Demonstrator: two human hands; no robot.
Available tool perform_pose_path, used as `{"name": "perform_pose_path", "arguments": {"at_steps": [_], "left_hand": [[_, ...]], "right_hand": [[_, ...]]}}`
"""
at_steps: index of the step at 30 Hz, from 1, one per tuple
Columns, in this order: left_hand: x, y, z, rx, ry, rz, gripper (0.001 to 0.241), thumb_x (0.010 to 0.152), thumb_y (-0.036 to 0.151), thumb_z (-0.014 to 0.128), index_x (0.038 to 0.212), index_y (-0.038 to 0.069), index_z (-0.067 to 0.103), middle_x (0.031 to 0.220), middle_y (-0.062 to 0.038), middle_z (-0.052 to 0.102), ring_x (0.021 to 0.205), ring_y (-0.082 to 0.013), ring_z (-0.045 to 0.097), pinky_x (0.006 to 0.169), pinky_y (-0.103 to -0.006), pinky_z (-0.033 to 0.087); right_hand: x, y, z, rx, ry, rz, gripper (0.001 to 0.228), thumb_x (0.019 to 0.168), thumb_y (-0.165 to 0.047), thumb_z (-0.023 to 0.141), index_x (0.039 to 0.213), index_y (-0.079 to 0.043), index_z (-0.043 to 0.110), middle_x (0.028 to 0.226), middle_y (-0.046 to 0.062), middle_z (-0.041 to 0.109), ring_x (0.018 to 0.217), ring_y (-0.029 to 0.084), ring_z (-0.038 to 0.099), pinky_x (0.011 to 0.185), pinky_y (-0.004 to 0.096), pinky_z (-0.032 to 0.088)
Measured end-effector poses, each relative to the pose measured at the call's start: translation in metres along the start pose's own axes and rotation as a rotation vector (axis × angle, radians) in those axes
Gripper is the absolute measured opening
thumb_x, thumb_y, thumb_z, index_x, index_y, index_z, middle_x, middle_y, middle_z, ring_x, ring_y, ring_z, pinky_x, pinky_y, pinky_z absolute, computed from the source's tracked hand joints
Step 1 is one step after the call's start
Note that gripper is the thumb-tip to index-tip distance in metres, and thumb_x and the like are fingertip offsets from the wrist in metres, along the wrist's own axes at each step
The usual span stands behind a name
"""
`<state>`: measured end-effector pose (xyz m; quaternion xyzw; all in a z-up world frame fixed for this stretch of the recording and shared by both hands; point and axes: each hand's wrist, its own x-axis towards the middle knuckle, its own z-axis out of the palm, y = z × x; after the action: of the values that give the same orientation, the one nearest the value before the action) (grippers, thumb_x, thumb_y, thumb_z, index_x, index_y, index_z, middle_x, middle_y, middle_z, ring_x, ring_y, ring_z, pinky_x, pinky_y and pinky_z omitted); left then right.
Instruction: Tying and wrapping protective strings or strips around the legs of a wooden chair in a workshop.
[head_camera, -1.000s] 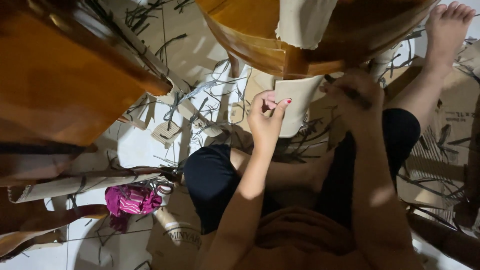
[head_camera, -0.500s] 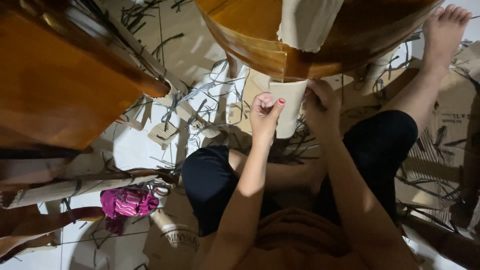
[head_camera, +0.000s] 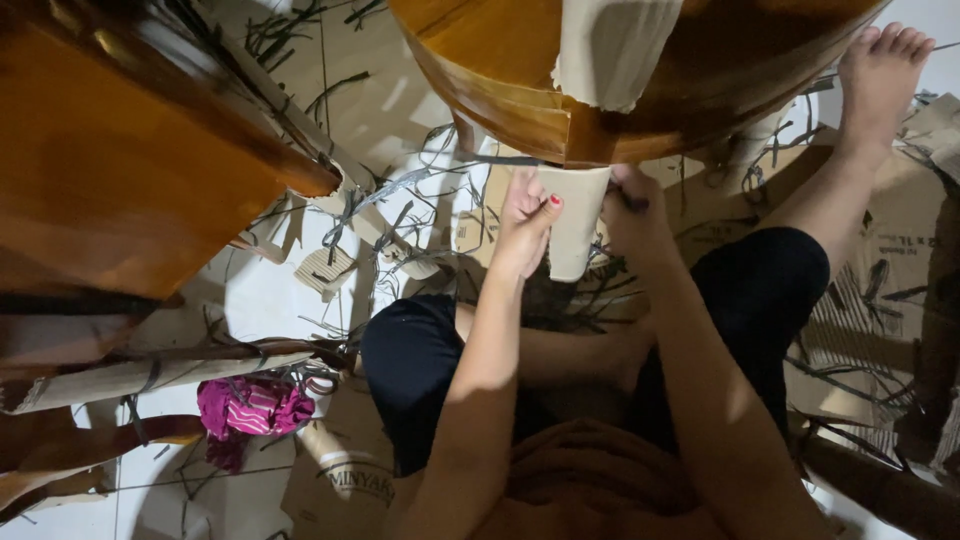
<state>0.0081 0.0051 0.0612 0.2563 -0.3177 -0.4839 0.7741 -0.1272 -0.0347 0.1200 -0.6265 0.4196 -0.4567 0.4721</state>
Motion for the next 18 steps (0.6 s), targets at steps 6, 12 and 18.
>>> {"name": "perform_pose_path", "arguments": {"at_steps": [6,12,18], "left_hand": [[0.009,0.014,-0.003,0.312,0.146,0.130,0.042,0.081,0.004,0.088,0.118,0.006,0.069,0.113,-0.006,0.072,0.099,-0.0124,0.068,0.091,-0.0281,0.058],[0.004,-0.004,-0.016,0.428,0.281,0.261,0.022,0.076,0.008,0.093,0.089,0.004,0.075,0.094,-0.010,0.076,0.088,-0.0114,0.071,0.083,-0.0277,0.058],[-0.009,0.040,0.038,0.710,0.480,0.316,0.023,0.069,0.013,0.097,0.079,0.009,0.076,0.078,-0.007,0.074,0.075,-0.0073,0.064,0.072,-0.0253,0.053]], "right_hand": [[-0.005,-0.034,-0.005,-0.038,-0.044,-0.187,0.010,0.087,0.006,0.049,0.078,0.002,0.050,0.068,0.003,0.045,0.074,0.016,0.044,0.065,0.035,0.043],[0.009,0.031,-0.009,-0.260,0.009,-0.469,0.009,0.084,0.008,0.054,0.091,0.005,0.058,0.072,0.020,0.049,0.066,0.040,0.058,0.065,0.044,0.048],[0.006,0.019,-0.007,-0.593,0.137,-0.577,0.008,0.082,-0.002,0.059,0.090,-0.003,0.061,0.077,0.020,0.054,0.069,0.047,0.061,0.061,0.051,0.051]]}}
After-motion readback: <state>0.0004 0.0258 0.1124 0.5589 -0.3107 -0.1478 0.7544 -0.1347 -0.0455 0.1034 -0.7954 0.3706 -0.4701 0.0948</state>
